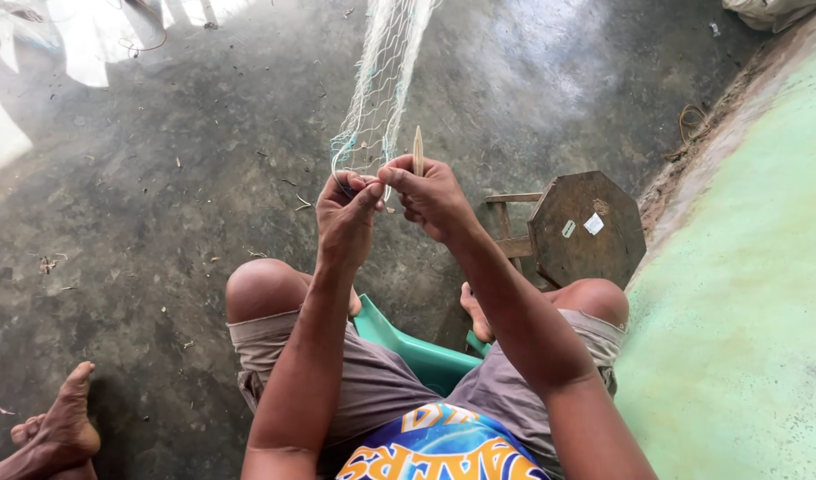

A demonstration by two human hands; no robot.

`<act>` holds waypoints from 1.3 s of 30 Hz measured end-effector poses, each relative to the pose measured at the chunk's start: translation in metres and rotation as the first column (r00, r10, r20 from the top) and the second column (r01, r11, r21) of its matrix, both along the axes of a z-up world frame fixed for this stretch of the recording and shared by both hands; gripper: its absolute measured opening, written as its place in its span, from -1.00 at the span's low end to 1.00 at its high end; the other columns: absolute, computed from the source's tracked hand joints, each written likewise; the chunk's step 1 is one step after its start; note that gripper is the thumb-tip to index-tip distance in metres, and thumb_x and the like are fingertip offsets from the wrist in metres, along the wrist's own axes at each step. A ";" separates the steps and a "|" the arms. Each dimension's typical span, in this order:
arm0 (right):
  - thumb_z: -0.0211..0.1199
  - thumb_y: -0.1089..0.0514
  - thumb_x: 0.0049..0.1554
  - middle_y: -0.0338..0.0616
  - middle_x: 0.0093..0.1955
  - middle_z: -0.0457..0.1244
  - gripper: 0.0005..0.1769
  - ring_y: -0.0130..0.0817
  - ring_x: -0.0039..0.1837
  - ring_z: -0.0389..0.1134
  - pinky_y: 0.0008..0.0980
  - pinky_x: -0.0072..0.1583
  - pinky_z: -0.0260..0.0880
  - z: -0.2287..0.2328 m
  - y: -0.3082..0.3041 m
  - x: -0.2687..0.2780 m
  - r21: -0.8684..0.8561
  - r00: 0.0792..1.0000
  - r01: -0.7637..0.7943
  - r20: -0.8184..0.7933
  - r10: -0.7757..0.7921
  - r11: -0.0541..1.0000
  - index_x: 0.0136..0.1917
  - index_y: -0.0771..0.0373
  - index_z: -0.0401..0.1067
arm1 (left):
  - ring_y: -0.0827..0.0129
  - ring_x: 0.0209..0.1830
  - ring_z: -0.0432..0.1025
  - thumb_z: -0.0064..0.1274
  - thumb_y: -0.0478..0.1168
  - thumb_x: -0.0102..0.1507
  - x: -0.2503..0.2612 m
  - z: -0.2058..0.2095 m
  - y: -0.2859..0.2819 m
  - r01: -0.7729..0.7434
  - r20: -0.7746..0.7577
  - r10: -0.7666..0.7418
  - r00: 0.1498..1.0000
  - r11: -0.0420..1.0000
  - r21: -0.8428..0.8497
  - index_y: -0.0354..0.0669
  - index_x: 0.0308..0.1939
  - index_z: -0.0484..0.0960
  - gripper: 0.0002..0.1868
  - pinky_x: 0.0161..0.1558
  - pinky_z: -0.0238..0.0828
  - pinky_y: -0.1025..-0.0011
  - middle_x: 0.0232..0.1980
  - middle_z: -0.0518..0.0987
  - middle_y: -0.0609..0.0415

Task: Repairing a fishing net using a shuttle tool to weave and knot the mesh

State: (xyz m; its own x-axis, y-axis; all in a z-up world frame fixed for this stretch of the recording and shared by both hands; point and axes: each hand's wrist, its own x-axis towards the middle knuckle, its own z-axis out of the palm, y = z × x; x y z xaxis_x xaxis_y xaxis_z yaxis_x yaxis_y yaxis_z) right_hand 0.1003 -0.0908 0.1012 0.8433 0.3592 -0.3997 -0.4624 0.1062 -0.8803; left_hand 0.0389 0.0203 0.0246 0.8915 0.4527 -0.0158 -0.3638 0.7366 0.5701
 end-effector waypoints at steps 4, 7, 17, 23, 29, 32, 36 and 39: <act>0.47 0.17 0.18 -0.30 -0.43 0.07 -0.80 -0.72 -0.53 -0.02 -0.66 -0.52 -0.05 -0.002 -0.002 -0.002 0.090 0.998 -0.014 -0.063 0.020 0.996 -0.07 0.29 0.50 | 0.42 -0.38 0.51 0.29 -0.51 0.26 -0.001 0.007 0.000 0.011 0.023 -0.010 1.000 1.000 -0.024 -0.19 -0.18 0.42 -0.68 -0.33 0.45 0.58 -0.20 0.66 -0.15; 0.46 0.18 0.19 -0.23 -0.40 0.11 -0.80 -0.66 -0.52 0.03 -0.65 -0.49 0.01 -0.010 -0.004 -0.003 0.136 0.998 -0.006 -0.064 0.015 0.991 -0.07 0.31 0.47 | 0.43 -0.36 0.52 0.28 -0.50 0.27 -0.003 0.010 0.000 0.015 0.017 -0.015 1.000 1.000 -0.008 -0.18 -0.17 0.42 -0.69 -0.32 0.47 0.60 -0.20 0.65 -0.12; 0.41 0.17 0.23 -0.21 -0.37 0.10 -0.79 -0.66 -0.50 0.01 -0.65 -0.46 0.01 -0.011 -0.004 -0.010 0.192 1.000 -0.016 -0.008 0.018 0.981 -0.09 0.32 0.44 | 0.41 -0.36 0.47 0.23 -0.50 0.30 -0.006 0.012 0.001 0.032 0.057 -0.033 0.998 0.999 0.016 -0.18 -0.18 0.39 -0.70 -0.31 0.44 0.59 -0.21 0.58 -0.11; 0.39 0.17 0.24 -0.21 -0.36 0.10 -0.79 -0.65 -0.50 0.01 -0.65 -0.45 0.01 -0.012 -0.005 -0.011 0.216 1.000 -0.013 -0.024 0.018 0.976 -0.09 0.31 0.42 | 0.38 -0.39 0.45 0.22 -0.52 0.31 -0.004 0.004 0.000 0.037 0.067 -0.039 0.997 0.999 0.031 -0.18 -0.19 0.38 -0.70 -0.32 0.42 0.56 -0.22 0.55 -0.13; 0.41 0.14 0.24 -0.24 -0.35 0.12 -0.78 -0.68 -0.49 0.04 -0.66 -0.45 0.05 -0.003 -0.009 -0.007 0.169 1.000 -0.010 0.020 0.007 0.986 -0.04 0.31 0.45 | 0.39 -0.40 0.46 0.22 -0.51 0.31 -0.002 0.004 0.001 0.035 0.047 -0.037 0.998 0.998 0.045 -0.16 -0.19 0.39 -0.70 -0.32 0.41 0.56 -0.21 0.57 -0.14; 0.39 0.08 0.27 -0.26 -0.28 0.16 -0.73 -0.69 -0.42 0.13 -0.68 -0.40 0.17 0.024 -0.026 0.008 0.085 0.993 -0.036 0.118 0.026 0.996 0.09 0.28 0.44 | 0.45 -0.39 0.45 0.23 -0.48 0.31 -0.002 0.005 0.003 0.011 0.024 -0.012 1.000 0.999 0.043 -0.14 -0.19 0.40 -0.72 -0.32 0.41 0.57 -0.19 0.58 -0.10; 0.12 0.02 0.39 -0.11 -0.13 0.22 -0.65 -0.51 -0.23 0.30 -0.53 -0.23 0.42 0.065 -0.061 0.024 0.049 0.922 -0.072 0.385 0.047 0.996 0.23 0.35 0.41 | 0.51 -0.45 0.41 0.24 -0.47 0.31 0.000 0.002 0.006 -0.003 -0.026 0.003 1.000 1.000 -0.006 -0.09 -0.20 0.42 -0.71 -0.32 0.42 0.58 -0.18 0.60 -0.06; 0.06 0.08 0.43 0.08 -0.22 0.20 -0.59 -0.29 -0.27 0.31 -0.27 -0.13 0.53 0.111 -0.064 0.014 0.076 0.854 -0.127 0.516 0.070 0.989 0.28 0.53 0.38 | 0.49 -0.45 0.42 0.23 -0.49 0.31 0.001 -0.005 0.001 0.026 -0.015 -0.026 1.000 1.000 0.008 -0.09 -0.20 0.42 -0.71 -0.34 0.40 0.61 -0.20 0.61 -0.08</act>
